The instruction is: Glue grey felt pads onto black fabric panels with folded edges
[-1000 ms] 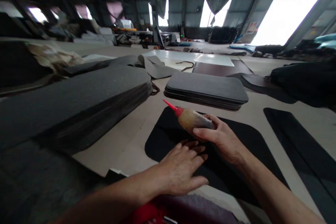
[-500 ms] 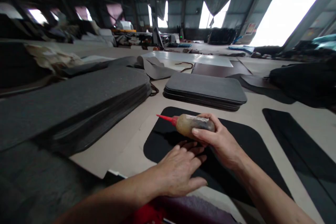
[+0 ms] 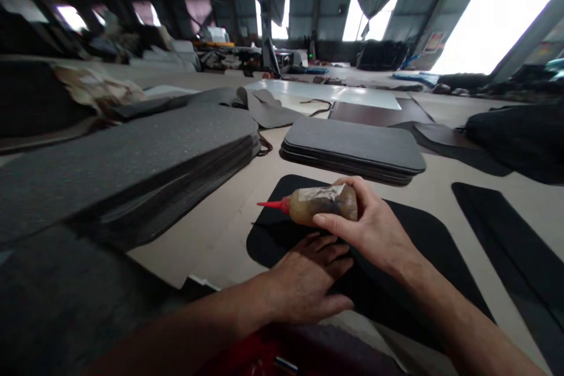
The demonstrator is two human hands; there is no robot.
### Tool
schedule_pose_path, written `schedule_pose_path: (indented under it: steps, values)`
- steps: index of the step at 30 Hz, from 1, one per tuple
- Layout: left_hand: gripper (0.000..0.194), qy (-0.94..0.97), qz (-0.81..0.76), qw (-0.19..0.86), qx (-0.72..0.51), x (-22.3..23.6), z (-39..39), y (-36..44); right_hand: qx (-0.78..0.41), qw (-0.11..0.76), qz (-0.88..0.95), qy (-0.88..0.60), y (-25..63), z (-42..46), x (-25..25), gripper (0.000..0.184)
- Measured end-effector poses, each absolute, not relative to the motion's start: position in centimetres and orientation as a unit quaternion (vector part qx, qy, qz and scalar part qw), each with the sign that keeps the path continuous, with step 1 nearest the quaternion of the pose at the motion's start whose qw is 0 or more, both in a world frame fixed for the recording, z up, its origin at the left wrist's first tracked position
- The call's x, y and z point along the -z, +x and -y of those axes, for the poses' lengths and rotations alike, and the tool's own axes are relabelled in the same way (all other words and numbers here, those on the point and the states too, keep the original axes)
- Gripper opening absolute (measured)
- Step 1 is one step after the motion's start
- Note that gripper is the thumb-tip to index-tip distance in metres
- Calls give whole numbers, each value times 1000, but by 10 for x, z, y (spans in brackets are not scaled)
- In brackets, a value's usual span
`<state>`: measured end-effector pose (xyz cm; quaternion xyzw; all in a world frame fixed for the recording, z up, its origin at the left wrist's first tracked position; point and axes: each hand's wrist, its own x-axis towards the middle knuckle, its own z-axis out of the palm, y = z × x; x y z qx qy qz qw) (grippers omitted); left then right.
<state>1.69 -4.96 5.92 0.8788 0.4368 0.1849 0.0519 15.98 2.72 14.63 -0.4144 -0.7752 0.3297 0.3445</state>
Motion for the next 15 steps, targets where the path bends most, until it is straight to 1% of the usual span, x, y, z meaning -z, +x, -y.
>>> schedule_pose_path:
  steps: [4,8,10,15]
  values:
    - [52,877,-440,45,-186,-55,49,18,-233,341,822,-391,160,-25,-155,53]
    - [52,880,-433,37,-192,-54,49,18,-153,311,868,-356,159,-26,-159,52]
    - [51,880,-433,36,-192,-55,49,17,-143,302,875,-350,156,-27,-160,51]
    - [53,883,-429,44,-187,-59,50,16,-163,307,873,-341,149,-25,-160,46]
